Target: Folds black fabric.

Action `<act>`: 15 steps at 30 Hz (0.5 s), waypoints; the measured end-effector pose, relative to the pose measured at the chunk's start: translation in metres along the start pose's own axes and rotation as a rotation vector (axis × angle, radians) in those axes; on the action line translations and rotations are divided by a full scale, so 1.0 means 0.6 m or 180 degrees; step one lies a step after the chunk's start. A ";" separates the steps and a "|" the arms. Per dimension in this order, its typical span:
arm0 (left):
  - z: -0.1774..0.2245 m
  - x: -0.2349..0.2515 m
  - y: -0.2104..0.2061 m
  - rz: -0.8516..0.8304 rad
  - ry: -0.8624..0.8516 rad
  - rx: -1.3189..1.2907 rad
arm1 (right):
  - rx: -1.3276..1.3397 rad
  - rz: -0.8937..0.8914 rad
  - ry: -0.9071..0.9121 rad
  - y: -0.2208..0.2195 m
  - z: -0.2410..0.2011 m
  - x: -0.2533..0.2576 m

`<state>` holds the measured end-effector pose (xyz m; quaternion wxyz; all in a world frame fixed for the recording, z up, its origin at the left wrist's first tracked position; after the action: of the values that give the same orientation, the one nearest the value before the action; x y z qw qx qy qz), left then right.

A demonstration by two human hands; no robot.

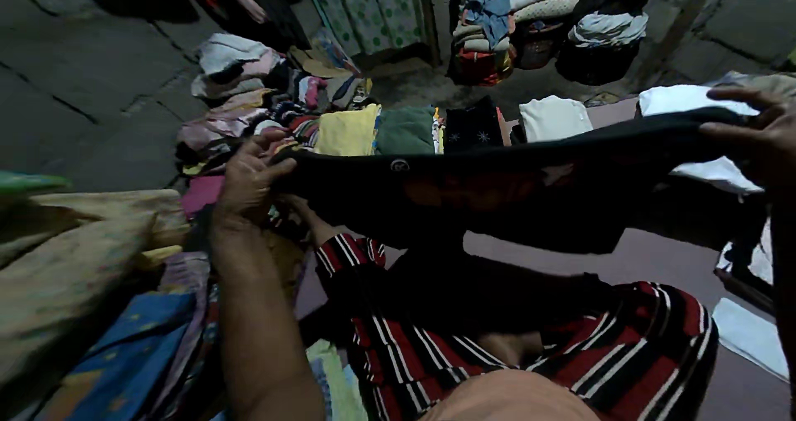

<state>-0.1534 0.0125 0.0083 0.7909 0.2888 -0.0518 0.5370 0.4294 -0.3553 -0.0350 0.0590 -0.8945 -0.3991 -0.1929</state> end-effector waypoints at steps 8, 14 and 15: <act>0.013 -0.016 0.020 0.0647 -0.0304 -0.0402 | 0.0394 0.0387 -0.0038 0.017 -0.020 -0.017; -0.033 0.064 -0.055 0.0408 0.0345 0.0108 | -0.0032 0.1079 -0.0934 -0.026 0.044 0.015; -0.037 0.082 -0.062 0.0450 0.0412 0.0109 | 0.0036 0.1162 -0.0914 -0.025 0.052 0.024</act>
<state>-0.1054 0.0545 -0.0054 0.7477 0.2626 -0.0116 0.6098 0.4364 -0.3269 -0.0587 0.0404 -0.9697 -0.2360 -0.0476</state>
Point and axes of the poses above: each hand's wrist, its own x-axis towards the middle knuckle, its own y-axis out of the back of the hand, z = x × y, the point moved 2 cm from there along x, towards the middle knuckle, and after that the axes turned 7 degrees about x, right-handed, at the moved point
